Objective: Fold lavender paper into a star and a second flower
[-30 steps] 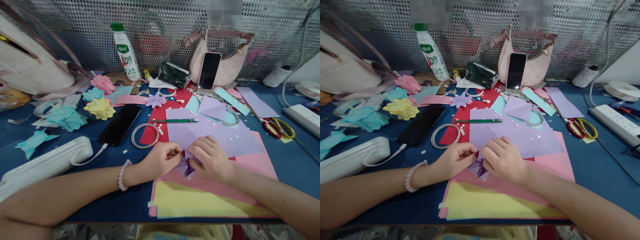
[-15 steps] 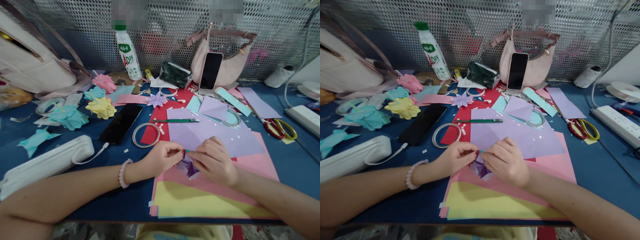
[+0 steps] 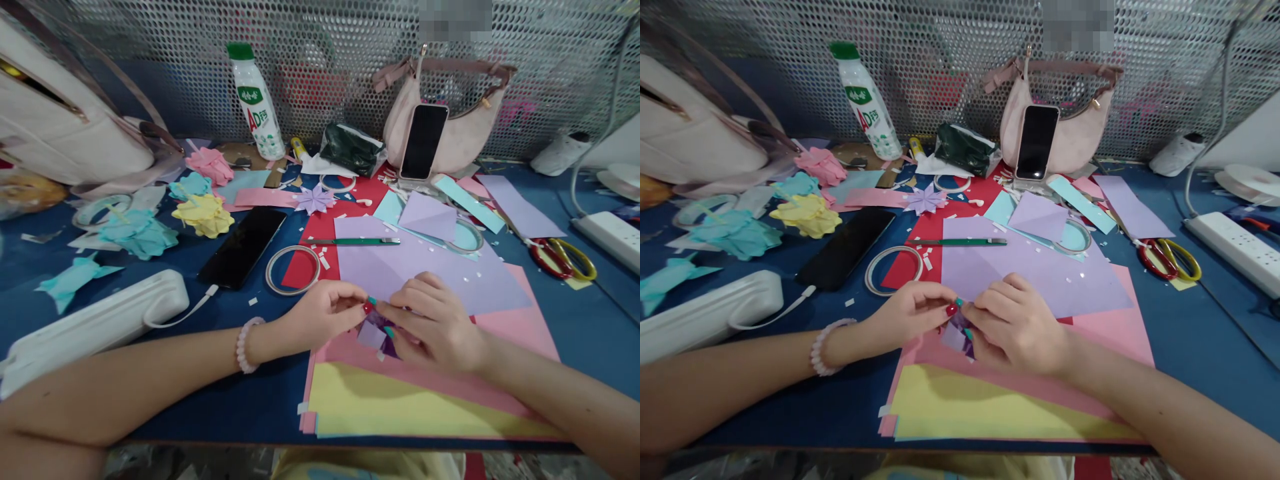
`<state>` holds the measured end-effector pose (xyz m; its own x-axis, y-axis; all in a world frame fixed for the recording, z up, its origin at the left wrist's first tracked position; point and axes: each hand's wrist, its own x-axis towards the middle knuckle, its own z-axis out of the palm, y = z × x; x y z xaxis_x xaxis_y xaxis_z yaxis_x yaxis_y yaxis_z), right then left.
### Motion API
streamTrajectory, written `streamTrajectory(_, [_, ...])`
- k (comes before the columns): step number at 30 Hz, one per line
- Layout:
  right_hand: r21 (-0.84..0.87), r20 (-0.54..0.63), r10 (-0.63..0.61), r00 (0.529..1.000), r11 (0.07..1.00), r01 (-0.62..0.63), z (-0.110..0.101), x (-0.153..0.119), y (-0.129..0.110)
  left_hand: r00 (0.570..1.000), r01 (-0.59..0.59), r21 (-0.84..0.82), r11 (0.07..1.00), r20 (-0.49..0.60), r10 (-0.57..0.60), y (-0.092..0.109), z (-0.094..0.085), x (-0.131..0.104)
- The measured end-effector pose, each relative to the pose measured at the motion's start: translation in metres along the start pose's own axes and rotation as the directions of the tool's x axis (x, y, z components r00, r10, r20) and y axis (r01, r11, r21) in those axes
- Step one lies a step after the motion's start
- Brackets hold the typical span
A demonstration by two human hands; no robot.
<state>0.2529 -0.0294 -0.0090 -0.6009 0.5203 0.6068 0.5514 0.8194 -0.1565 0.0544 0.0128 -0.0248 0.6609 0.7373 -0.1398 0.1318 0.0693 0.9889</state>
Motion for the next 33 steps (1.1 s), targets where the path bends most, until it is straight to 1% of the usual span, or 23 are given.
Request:
streamTrajectory(2, [0.144, -0.022, 0.072, 0.997, 0.987, -0.068, 0.0, -0.0006, 0.0004, 0.999, -0.019, -0.02, 1.0, 0.033, 0.019, -0.0014, 0.0004, -0.0004])
streamTrajectory(4, [0.285, -0.026, 0.192, 0.981, 0.942, -0.176, 0.0006, -0.0009, 0.0009, 0.998, -0.028, -0.021, 0.999, 0.059, 0.029, -0.0013, 0.0008, -0.0009])
streamTrajectory(7, [0.397, 0.023, 0.383, 0.923, 0.844, -0.36, 0.0016, 0.0, 0.002, 0.997, -0.049, 0.05, 0.998, 0.066, 0.046, 0.0006, 0.0013, -0.0022])
streamTrajectory(9, [0.428, 0.094, 0.453, 0.886, 0.785, -0.447, 0.0022, 0.0016, 0.003, 0.997, -0.067, 0.112, 0.991, 0.055, 0.061, 0.0011, 0.0015, -0.0033])
streamTrajectory(11, [0.449, 0.205, 0.456, 0.866, 0.742, -0.497, 0.0026, 0.0033, 0.0038, 0.996, -0.085, 0.155, 0.984, 0.05, 0.078, 0.0001, 0.0015, -0.0041])
streamTrajectory(13, [0.458, 0.314, 0.428, 0.847, 0.713, -0.531, 0.0029, 0.0046, 0.0041, 0.995, -0.097, 0.177, 0.979, 0.053, 0.089, -0.0016, 0.0015, -0.0045])
streamTrajectory(14, [0.458, 0.354, 0.419, 0.836, 0.702, -0.545, 0.003, 0.005, 0.0041, 0.994, -0.099, 0.185, 0.978, 0.052, 0.091, -0.0024, 0.0016, -0.0046])
streamTrajectory(16, [0.46, 0.395, 0.415, 0.82, 0.683, -0.568, 0.0032, 0.005, 0.004, 0.995, -0.096, 0.193, 0.976, 0.048, 0.088, -0.0032, 0.0018, -0.0047])
streamTrajectory(18, [0.469, 0.407, 0.412, 0.815, 0.672, -0.573, 0.0034, 0.0046, 0.004, 0.995, -0.09, 0.19, 0.978, 0.049, 0.082, -0.0029, 0.0021, -0.0048])
streamTrajectory(22, [0.487, 0.406, 0.4, 0.822, 0.666, -0.565, 0.0037, 0.0044, 0.0041, 0.995, -0.084, 0.188, 0.978, 0.061, 0.074, -0.0016, 0.0017, -0.0047])
streamTrajectory(25, [0.486, 0.386, 0.429, 0.817, 0.658, -0.576, 0.0038, 0.0046, 0.004, 0.997, -0.061, 0.182, 0.981, 0.05, 0.053, -0.0019, 0.0006, -0.0047])
streamTrajectory(27, [0.486, 0.374, 0.475, 0.796, 0.631, -0.605, 0.0042, 0.0042, 0.0043, 0.997, -0.062, 0.142, 0.988, 0.063, 0.054, -0.002, 0.0003, -0.0051])
streamTrajectory(29, [0.508, 0.37, 0.524, 0.768, 0.577, -0.639, 0.0046, 0.0036, 0.0051, 0.993, -0.076, 0.102, 0.992, 0.102, 0.065, -0.0015, 0.0005, -0.0059])
streamTrajectory(31, [0.541, 0.371, 0.553, 0.746, 0.524, -0.658, 0.0047, 0.0026, 0.0065, 0.99, -0.076, 0.101, 0.992, 0.13, 0.062, -0.0006, 0.0009, -0.0064])
streamTrajectory(33, [0.561, 0.385, 0.563, 0.732, 0.487, -0.67, 0.0041, 0.0012, 0.0083, 0.991, -0.073, 0.122, 0.99, 0.121, 0.058, 0.0002, 0.0015, -0.0063])
